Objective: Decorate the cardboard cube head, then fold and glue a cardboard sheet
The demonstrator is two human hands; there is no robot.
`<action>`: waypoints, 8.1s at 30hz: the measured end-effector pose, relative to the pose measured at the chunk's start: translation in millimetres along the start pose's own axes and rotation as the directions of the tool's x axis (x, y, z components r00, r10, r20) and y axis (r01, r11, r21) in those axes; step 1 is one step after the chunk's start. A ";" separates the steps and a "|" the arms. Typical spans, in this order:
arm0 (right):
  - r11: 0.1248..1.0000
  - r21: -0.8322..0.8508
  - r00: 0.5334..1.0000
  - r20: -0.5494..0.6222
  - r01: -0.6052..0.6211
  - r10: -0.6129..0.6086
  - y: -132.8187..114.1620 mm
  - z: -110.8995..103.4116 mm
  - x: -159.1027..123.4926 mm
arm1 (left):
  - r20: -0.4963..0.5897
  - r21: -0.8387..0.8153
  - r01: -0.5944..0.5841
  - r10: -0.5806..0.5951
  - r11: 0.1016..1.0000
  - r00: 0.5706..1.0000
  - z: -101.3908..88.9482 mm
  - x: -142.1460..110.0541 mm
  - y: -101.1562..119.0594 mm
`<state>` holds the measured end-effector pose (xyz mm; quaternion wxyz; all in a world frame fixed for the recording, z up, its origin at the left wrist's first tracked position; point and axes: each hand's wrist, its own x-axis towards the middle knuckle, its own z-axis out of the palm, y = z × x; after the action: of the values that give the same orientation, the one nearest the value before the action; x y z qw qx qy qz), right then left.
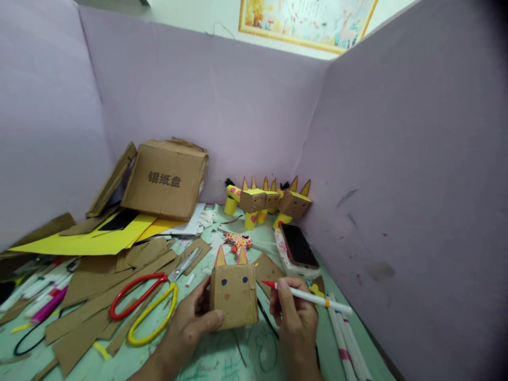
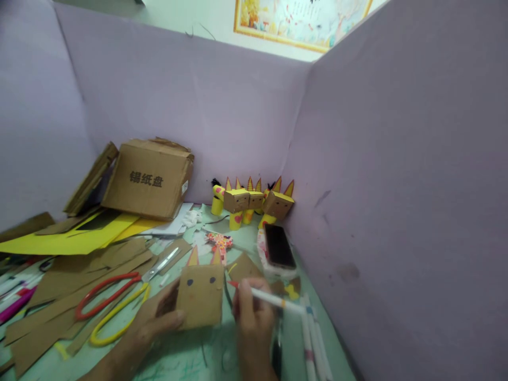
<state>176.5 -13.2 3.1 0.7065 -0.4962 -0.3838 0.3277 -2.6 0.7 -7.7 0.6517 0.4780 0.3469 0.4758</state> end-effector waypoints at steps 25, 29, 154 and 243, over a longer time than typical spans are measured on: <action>0.990 -0.116 0.996 0.050 0.076 -0.071 -2.9 -3.0 -5.4 | 0.012 0.043 0.011 -0.011 0.999 1.000 -0.8 4.3 0.6; 0.983 -0.152 0.993 0.064 0.106 -0.097 -2.2 -4.1 -5.6 | -0.016 0.068 0.031 -0.030 0.997 0.999 -0.8 3.9 2.4; 0.924 -0.254 0.947 0.218 0.288 -0.235 18.1 -1.8 -13.2 | 0.033 0.115 -0.029 0.025 0.993 0.999 -0.3 -2.2 2.3; 0.920 -0.313 0.966 0.180 0.236 -0.187 17.6 -4.2 -7.9 | 0.006 0.177 -0.011 0.010 0.984 1.000 1.5 -3.3 6.9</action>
<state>174.8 -16.5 -16.3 0.6142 -0.5381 -0.5356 0.2155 -4.2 -2.3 -0.7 0.6051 0.5370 0.3838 0.4452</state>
